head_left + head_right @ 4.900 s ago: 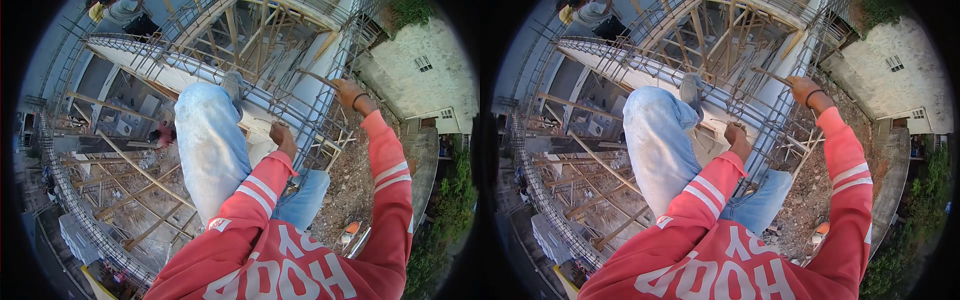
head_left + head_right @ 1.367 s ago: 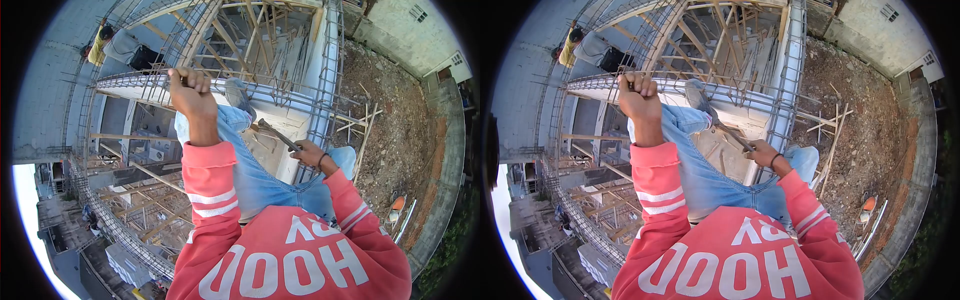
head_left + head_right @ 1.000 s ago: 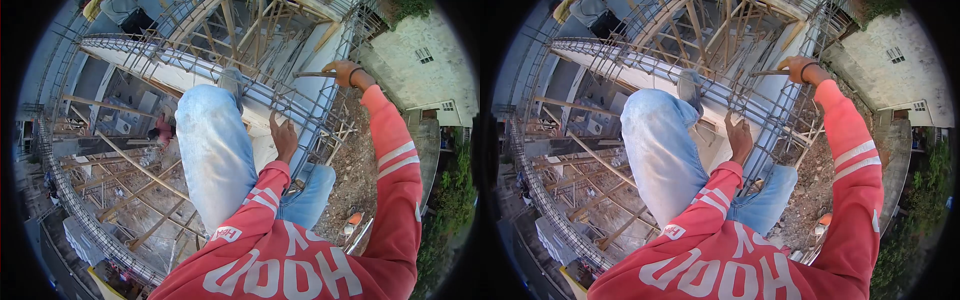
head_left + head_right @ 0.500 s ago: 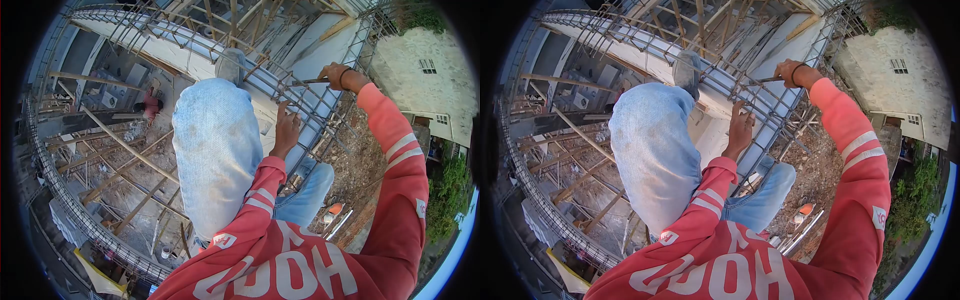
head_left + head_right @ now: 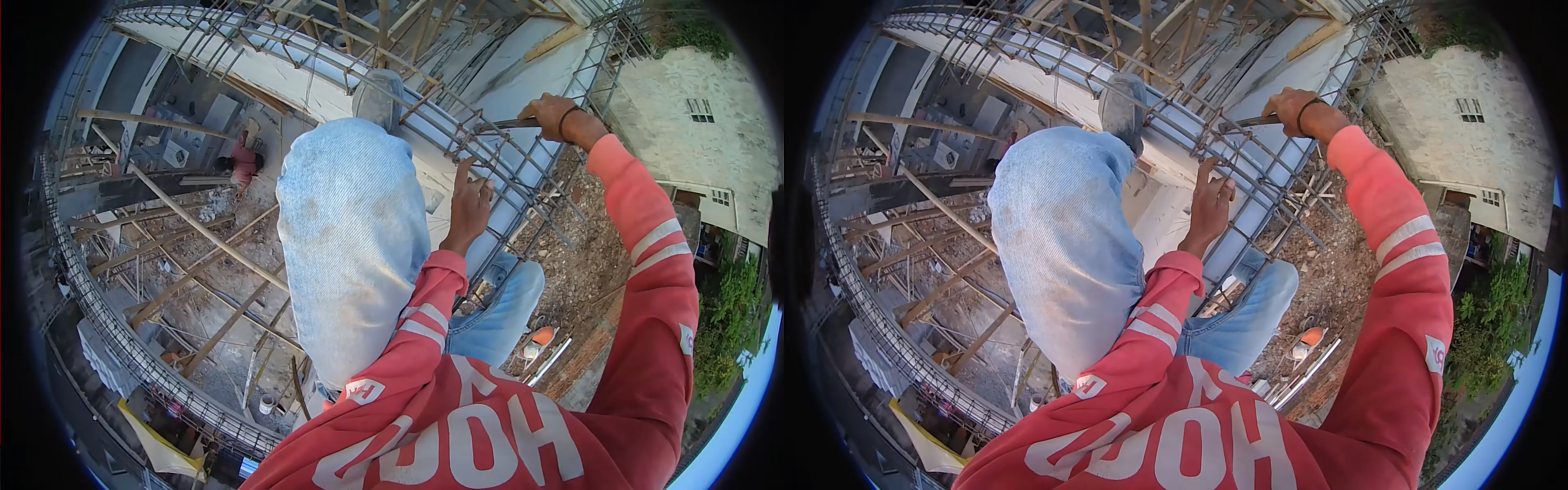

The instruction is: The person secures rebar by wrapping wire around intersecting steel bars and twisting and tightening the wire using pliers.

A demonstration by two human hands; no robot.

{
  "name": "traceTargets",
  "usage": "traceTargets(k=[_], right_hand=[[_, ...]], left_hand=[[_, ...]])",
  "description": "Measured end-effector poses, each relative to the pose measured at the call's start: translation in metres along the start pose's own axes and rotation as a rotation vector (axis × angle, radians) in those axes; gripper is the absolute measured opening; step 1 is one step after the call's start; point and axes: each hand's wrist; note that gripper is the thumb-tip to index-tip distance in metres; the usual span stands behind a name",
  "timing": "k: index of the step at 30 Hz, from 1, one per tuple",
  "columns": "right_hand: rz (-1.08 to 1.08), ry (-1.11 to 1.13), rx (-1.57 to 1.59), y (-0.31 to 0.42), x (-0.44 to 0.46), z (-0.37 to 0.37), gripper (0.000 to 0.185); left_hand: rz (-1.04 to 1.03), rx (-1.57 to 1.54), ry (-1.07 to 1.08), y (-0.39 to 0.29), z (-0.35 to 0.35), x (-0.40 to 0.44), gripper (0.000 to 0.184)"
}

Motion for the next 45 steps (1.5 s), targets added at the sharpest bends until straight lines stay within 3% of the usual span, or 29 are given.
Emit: traceTargets(k=[1, 4, 5, 8, 9, 14, 16, 17, 19, 20, 22, 23, 25, 27, 29, 30, 32, 35, 40, 42, 44, 45], right_hand=[[-0.005, -0.002, 0.009, 0.0, -0.002, -0.001, 0.048], [-0.281, -0.212, 0.199, 0.003, -0.007, 0.012, 0.052], [-0.139, -0.122, 0.084, 0.008, -0.013, 0.012, 0.051], [-0.029, -0.017, -0.024, 0.007, -0.014, 0.029, 0.051], [-0.124, -0.086, 0.051, 0.002, -0.01, 0.028, 0.052], [0.021, 0.022, -0.003, -0.008, -0.005, 0.005, 0.05], [-0.127, -0.056, 0.102, -0.012, -0.013, 0.037, 0.05], [-0.201, -0.182, 0.205, -0.016, -0.003, 0.012, 0.05], [-0.075, -0.074, 0.15, -0.006, -0.002, -0.013, 0.052], [0.046, 0.013, 0.1, -0.007, -0.002, -0.017, 0.054], [0.011, 0.025, 0.097, -0.005, -0.012, 0.002, 0.053], [-0.135, -0.09, 0.187, -0.001, -0.024, 0.008, 0.05], [-0.38, -0.341, 0.37, 0.011, -0.054, -0.008, 0.04], [-0.329, -0.804, 0.652, 0.007, -0.076, -0.08, 0.027], [-0.534, -0.666, 1.642, 0.098, -0.14, -0.045, 0.017], [-0.561, -0.721, 1.867, 0.139, -0.16, -0.044, 0.013], [-0.539, -0.585, 2.076, 0.197, -0.188, -0.066, 0.015], [-0.407, -0.51, 1.442, 0.259, -0.177, -0.106, 0.026], [-0.115, -0.301, 1.439, 0.285, -0.108, -0.128, 0.033], [-0.676, -0.341, 1.826, 0.283, -0.066, -0.151, 0.034], [-0.781, -0.47, 1.577, 0.295, -0.051, -0.132, 0.035], [-0.734, -0.451, 1.52, 0.303, -0.049, -0.126, 0.034]], left_hand=[[-0.008, 0.016, -0.011, -0.001, -0.001, -0.002, 0.043], [0.004, 0.01, -0.019, 0.003, 0.002, -0.001, 0.043], [0.008, -0.011, 0.013, 0.002, 0.0, -0.001, 0.043], [-0.001, -0.008, -0.007, 0.003, -0.001, 0.0, 0.043], [-0.007, -0.007, -0.014, 0.003, 0.003, 0.005, 0.043], [-0.01, -0.006, 0.008, 0.001, -0.002, -0.004, 0.045], [-0.019, 0.01, -0.025, 0.005, 0.004, 0.003, 0.045], [0.004, -0.023, -0.002, 0.007, 0.005, 0.003, 0.045], [0.138, -0.144, 0.1, 0.001, 0.003, -0.001, 0.047], [0.127, -0.141, 0.108, 0.0, 0.002, 0.0, 0.047], [-0.013, -0.034, -0.026, 0.005, -0.001, -0.002, 0.042], [-0.088, 0.012, -0.102, 0.006, -0.002, -0.004, 0.033], [0.006, 0.014, -0.199, 0.008, -0.01, -0.015, 0.032], [0.135, -0.014, -0.383, -0.013, -0.009, -0.015, 0.032], [0.18, -0.151, -0.4, -0.045, 0.011, -0.003, 0.033], [0.243, -0.285, -0.421, -0.064, 0.023, 0.004, 0.036], [0.1, -0.697, -0.562, -0.127, 0.05, 0.03, 0.04], [-0.161, -0.69, -0.471, -0.22, 0.112, 0.038, 0.04], [-0.46, -0.428, -0.351, -0.305, 0.17, 0.034, 0.042], [-0.465, -0.446, -0.285, -0.304, 0.182, 0.043, 0.041], [-0.367, -0.529, -0.152, -0.289, 0.185, 0.053, 0.04], [-0.277, -0.561, -0.109, -0.283, 0.184, 0.054, 0.034]])
Point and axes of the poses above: each hand's wrist, its own x-axis towards the middle knuckle, its own z-axis out of the back of the hand, y = z × x, and after that the axes turned 1 degree about x, right-handed
